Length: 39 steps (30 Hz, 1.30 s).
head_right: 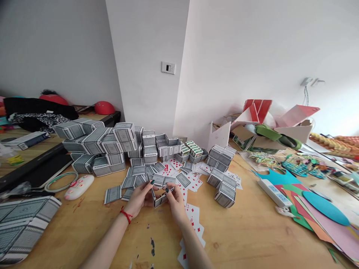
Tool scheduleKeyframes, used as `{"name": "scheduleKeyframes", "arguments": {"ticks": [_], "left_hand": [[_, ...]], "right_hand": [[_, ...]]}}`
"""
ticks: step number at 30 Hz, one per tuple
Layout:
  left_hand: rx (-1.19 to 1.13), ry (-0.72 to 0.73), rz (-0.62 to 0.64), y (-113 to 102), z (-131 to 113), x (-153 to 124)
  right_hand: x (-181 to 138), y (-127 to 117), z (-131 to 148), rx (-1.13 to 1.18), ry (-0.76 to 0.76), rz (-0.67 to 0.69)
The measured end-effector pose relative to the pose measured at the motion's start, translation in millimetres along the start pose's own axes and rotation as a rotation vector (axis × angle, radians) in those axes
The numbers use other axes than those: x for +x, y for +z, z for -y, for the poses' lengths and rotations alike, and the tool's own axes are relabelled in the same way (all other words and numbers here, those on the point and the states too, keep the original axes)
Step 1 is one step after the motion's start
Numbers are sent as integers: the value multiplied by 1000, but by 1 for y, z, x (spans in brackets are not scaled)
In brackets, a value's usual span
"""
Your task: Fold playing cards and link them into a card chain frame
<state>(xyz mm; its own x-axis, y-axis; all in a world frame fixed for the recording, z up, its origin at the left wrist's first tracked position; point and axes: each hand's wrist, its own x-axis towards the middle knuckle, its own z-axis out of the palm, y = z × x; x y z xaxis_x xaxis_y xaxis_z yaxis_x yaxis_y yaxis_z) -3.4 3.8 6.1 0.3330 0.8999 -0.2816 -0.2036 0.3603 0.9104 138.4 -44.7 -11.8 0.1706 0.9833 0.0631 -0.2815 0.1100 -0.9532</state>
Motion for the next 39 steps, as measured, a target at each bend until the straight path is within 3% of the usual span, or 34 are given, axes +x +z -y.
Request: {"name": "scheduleKeyframes", "arguments": {"ticks": [9,16,22,26,31,39], "left_hand": [[36,9,10,3,-3,-4],[37,19,1,4,-2,-4],[36,76,-29,3,1,-1],[42,87,-34,2,3,0],[29,64,-62,2,4,1],[37,71,-84,5,3,-2]], "right_hand": [[-1,0,0,-29,-2,29],[-11,5,8,-152,-64,191],[-12,9,15,-390,-241,122],[-12,10,16,-383,-190,159],[-10,6,8,-441,-213,68],[-8,5,5,-475,-202,47]]}}
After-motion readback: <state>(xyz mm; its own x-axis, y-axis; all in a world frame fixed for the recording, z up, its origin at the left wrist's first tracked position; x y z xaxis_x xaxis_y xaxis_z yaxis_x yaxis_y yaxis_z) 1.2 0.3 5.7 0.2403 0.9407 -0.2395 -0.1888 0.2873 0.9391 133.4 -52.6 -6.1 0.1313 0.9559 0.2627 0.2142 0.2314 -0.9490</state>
